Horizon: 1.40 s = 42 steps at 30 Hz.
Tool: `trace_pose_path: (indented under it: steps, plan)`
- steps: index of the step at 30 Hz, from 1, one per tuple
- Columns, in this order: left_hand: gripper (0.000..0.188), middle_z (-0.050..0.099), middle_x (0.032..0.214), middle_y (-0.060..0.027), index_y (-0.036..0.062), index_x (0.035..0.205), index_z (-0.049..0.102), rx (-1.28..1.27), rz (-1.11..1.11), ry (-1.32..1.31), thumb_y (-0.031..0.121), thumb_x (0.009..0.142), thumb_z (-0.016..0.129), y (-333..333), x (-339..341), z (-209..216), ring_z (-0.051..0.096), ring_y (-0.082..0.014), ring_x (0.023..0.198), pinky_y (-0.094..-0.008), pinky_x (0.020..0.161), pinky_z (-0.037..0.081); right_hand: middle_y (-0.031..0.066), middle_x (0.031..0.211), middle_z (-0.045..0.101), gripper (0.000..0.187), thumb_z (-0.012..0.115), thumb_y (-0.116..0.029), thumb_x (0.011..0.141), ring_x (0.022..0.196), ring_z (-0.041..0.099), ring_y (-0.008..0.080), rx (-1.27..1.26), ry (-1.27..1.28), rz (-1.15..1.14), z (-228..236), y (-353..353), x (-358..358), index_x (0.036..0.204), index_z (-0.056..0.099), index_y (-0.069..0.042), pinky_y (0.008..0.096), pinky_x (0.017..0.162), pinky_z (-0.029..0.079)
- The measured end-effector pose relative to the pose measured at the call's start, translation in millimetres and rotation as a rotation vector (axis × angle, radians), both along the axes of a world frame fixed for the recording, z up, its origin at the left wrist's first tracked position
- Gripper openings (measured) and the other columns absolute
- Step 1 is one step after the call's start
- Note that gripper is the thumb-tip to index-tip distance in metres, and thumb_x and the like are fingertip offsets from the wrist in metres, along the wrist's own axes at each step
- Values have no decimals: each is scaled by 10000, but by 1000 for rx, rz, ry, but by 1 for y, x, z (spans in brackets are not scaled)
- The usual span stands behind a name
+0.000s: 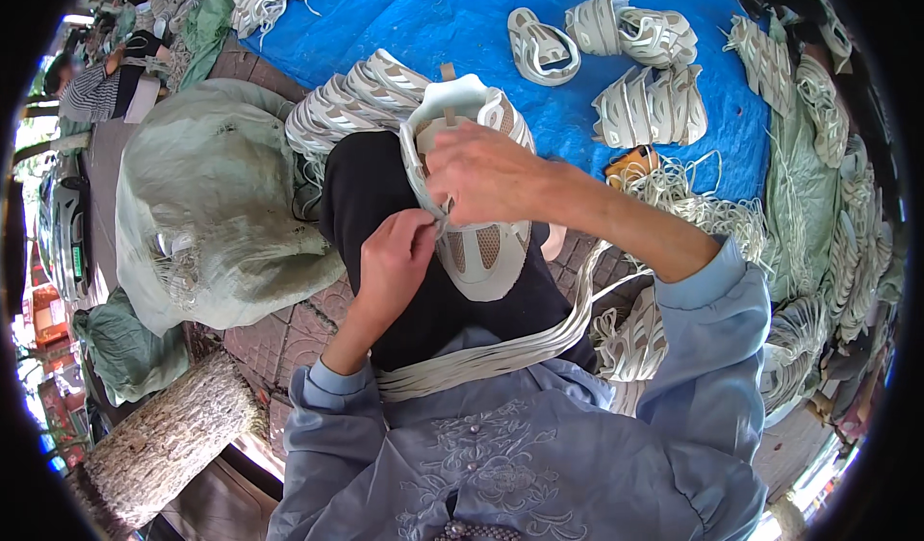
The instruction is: The person is sitting on the ground and lacing a white sneaker. They repeatedly thread a long white lace through the eyelets of the shoe, pulling it tight and adjusting the loops to secure the fit.
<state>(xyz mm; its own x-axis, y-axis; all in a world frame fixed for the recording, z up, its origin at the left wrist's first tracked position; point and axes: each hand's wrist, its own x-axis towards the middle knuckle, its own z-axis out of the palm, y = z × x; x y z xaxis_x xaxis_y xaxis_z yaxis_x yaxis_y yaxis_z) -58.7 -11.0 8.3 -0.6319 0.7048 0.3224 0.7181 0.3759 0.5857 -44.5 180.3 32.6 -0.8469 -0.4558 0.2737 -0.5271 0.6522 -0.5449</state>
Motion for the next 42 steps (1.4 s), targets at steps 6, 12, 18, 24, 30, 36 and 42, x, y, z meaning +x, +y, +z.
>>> trace_pose_path:
  steps: [6, 12, 18, 24, 30, 36, 42]
  plan:
    - [142, 535, 657, -106, 16, 816, 516, -46, 172, -488, 22, 711, 611, -4, 7, 9, 570, -223, 584, -310, 520, 462, 19, 674, 495, 100, 642, -142, 568, 790, 473, 192, 248, -28, -45, -11, -13, 11, 620, 585, -80, 331, 716, 398]
    - [196, 541, 737, -87, 14, 874, 570, 105, 136, -453, 30, 693, 642, -3, 6, 18, 560, -166, 581, -276, 525, 455, 18, 606, 447, 120, 633, -105, 515, 642, 465, 183, 41, 234, -87, -24, -15, 12, 557, 522, -87, 298, 515, 411]
    - [192, 537, 750, -75, 3, 834, 600, -43, -33, -622, 89, 678, 673, -4, -15, 29, 556, -149, 607, -265, 547, 441, 9, 581, 394, 170, 614, -80, 490, 589, 446, 163, -130, 342, -124, -26, -23, 15, 532, 449, -84, 283, 457, 410]
    - [169, 548, 658, -48, -3, 797, 610, -196, -265, -1000, 146, 727, 646, -5, -48, 28, 494, -79, 574, -245, 508, 398, 6, 599, 438, 148, 648, -78, 526, 622, 475, 172, -268, 202, -43, -23, -21, 10, 575, 508, -81, 291, 518, 424]
    - [98, 531, 671, 1, 7, 819, 586, -109, -356, -1402, 102, 799, 571, 2, -54, 28, 402, -35, 527, -203, 452, 323, 30, 739, 527, 216, 632, 33, 514, 751, 524, 201, -347, 13, -209, -18, -7, 9, 698, 571, -63, 307, 643, 450]
    - [95, 567, 692, -18, 2, 858, 581, -285, -371, -979, 49, 775, 580, 16, -62, 35, 452, -52, 531, -223, 466, 368, 43, 791, 523, 169, 582, -4, 581, 804, 515, 215, 124, 106, -103, -12, 7, 1, 739, 596, -62, 354, 779, 404]
    - [130, 554, 655, -71, 33, 785, 533, -228, -313, -143, -29, 681, 580, 5, -46, 25, 553, -183, 571, -299, 509, 445, 44, 799, 486, 210, 553, 20, 584, 824, 505, 206, 264, 41, -85, -10, 3, -2, 773, 566, -71, 337, 799, 390]
